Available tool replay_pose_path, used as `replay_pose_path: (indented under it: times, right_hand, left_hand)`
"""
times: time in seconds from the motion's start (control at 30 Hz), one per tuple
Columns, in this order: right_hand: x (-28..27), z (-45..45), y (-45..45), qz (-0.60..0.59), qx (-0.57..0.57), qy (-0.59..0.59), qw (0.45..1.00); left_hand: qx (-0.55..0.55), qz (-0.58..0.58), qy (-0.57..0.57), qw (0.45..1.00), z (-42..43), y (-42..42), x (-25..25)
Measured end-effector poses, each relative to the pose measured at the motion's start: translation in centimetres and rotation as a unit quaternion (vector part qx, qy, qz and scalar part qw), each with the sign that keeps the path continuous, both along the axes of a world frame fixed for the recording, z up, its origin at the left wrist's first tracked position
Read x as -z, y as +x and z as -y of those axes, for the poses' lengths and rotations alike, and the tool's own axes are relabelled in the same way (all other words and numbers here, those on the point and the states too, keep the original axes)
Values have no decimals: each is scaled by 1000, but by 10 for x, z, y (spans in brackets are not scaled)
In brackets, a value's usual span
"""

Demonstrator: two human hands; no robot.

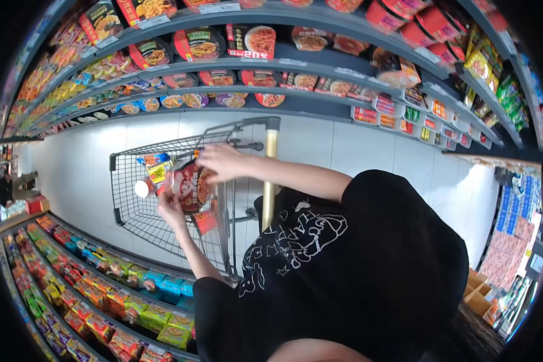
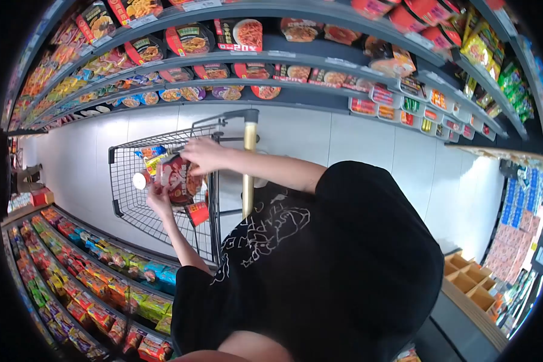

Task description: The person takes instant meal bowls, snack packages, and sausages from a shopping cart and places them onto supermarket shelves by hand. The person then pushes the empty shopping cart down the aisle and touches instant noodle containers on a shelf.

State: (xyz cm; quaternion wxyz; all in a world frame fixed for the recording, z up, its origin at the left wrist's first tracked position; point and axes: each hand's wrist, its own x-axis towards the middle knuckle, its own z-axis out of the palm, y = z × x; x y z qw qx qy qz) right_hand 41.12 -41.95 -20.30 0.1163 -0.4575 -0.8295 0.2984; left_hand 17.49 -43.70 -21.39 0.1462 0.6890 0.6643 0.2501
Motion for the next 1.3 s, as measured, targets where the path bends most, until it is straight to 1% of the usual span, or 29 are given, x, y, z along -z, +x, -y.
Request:
replay_pose_path:
  times: [0.07,0.1,0.17,0.2,0.27,0.33,0.4,0.47,0.5,0.53,0.57,0.6,0.63,0.67,0.73,0.77,0.8,0.87,0.93,0.97,1.0,1.07,1.1,1.17,1.2,1.27,1.3]
  right_hand:
    - [-17,4,12,-161,88,67,981]
    - [-22,4,14,-160,90,74,980]
    - [-30,9,16,-318,63,30,945]
    - [-41,13,20,-321,66,30,944]
    - [-85,16,33,-410,-45,43,910]
    - [-127,34,53,-413,-54,43,908]
    - [-147,56,77,-417,-62,43,906]
    - [-154,78,104,-435,0,79,897]
    - [-154,91,119,-435,35,98,894]
    - [-156,106,140,-394,86,66,913]
    - [-151,115,159,-401,118,48,907]
    - [-148,126,180,-417,175,15,892]
    - [-133,133,202,-428,231,14,874]
    - [-119,140,226,-405,289,37,867]
    - [-105,149,272,-382,384,62,838]
    - [-85,150,296,-371,408,88,829]
    - [-65,146,322,-343,417,132,831]
    - [-45,134,358,-254,441,147,848]
    - [-16,113,391,-207,452,130,858]
    - [4,99,406,-150,434,168,872]
    - [19,85,416,-154,439,157,871]
    - [38,53,435,-174,432,127,876]
    - [40,39,438,-176,424,123,880]
    - [42,11,442,-186,488,133,842]
    - [46,-4,448,-186,479,129,848]
    - [57,-27,462,-68,445,134,883]
    - [57,-34,464,-114,441,77,887]
  left_hand:
    - [69,35,82,994,8,14,-52]
    - [80,25,104,991,16,23,-78]
    - [108,22,158,981,34,45,-129]
    - [116,29,174,977,41,53,-147]
    - [198,-9,280,939,53,73,-181]
    - [249,38,344,904,67,86,-198]
    - [255,47,356,898,79,106,-217]
    - [355,109,370,852,80,127,-226]
    - [379,107,376,839,79,138,-226]
    - [397,118,365,834,78,148,-218]
    - [378,149,351,843,78,162,-210]
    - [359,180,338,852,78,178,-199]
    - [320,215,306,870,76,193,-187]
    - [280,251,274,885,73,208,-174]
    - [223,247,163,929,71,231,-151]
    - [207,229,125,943,69,240,-138]
    - [191,211,88,955,67,249,-124]
    - [175,180,62,966,66,263,-98]
    - [158,200,21,967,67,270,-72]
    - [157,205,-16,966,68,271,-67]
    - [149,204,-15,967,68,270,-57]
    - [146,191,-78,968,68,267,-39]
    - [124,221,-113,961,69,271,-44]
    - [103,220,-102,965,72,276,-50]
    - [92,220,-91,967,73,277,-50]
    - [69,218,-96,969,75,275,-47]
    - [63,195,-114,972,75,275,-49]
